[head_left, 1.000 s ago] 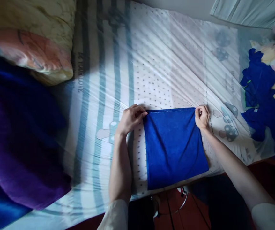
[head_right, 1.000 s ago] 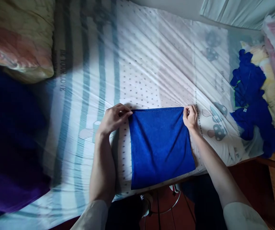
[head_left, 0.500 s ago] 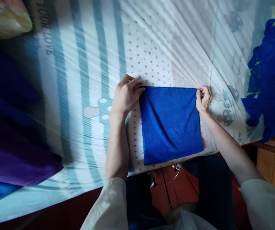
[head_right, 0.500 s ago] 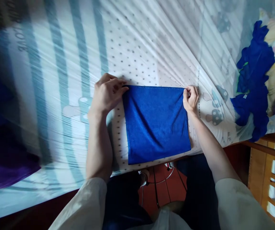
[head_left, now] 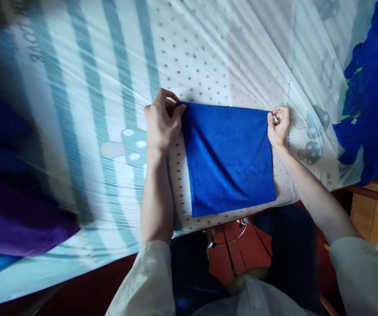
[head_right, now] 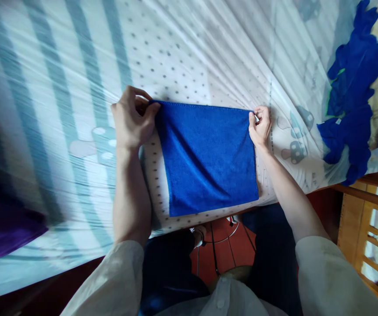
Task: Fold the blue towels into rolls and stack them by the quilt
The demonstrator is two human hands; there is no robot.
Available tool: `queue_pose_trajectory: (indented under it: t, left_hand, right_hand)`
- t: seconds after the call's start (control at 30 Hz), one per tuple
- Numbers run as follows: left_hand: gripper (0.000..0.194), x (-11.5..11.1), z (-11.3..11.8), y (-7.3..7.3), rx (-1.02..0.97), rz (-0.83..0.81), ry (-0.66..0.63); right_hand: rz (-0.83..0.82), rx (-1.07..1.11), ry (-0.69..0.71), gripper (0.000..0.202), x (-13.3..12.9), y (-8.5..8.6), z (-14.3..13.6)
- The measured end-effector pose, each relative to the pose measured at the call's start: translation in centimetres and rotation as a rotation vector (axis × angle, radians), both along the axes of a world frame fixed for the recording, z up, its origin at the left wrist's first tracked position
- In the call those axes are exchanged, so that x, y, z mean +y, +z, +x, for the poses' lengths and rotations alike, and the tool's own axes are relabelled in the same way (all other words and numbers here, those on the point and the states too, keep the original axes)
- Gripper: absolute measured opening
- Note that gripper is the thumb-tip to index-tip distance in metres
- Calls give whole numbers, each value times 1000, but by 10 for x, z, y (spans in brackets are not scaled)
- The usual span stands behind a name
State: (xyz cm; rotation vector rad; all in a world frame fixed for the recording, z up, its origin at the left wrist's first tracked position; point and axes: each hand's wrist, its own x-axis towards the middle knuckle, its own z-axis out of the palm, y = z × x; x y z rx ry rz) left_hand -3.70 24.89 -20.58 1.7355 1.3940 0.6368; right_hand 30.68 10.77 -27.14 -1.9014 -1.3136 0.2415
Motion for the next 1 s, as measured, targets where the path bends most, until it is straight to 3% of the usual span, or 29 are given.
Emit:
queue_pose_trajectory:
  t: [0.13,0.3,0.43,0.8,0.9,1.0]
  left_hand:
    - [17,-3,9,-1,-34,41,84]
    - [8,-5,9,-4,-31,68,74]
    - [17,-6,8,-10,-13,101,44]
    - [29,-4,6,-21,137,144,82]
    - [38,-8,7,-16,151,120,102]
    - [50,-42,17,0,203,164,78]
  right_hand:
    - [24,-32,7,28,0,1,-2]
    - [-8,20,-18,34,-2,6,-10]
    - [-32,70,10,37,-3,7,-12]
    - [61,195,-45,42,11,-10,-3]
    - [102,177,-56,43,11,-10,-7]
    - [102,171,-72,41,10,-7,-11]
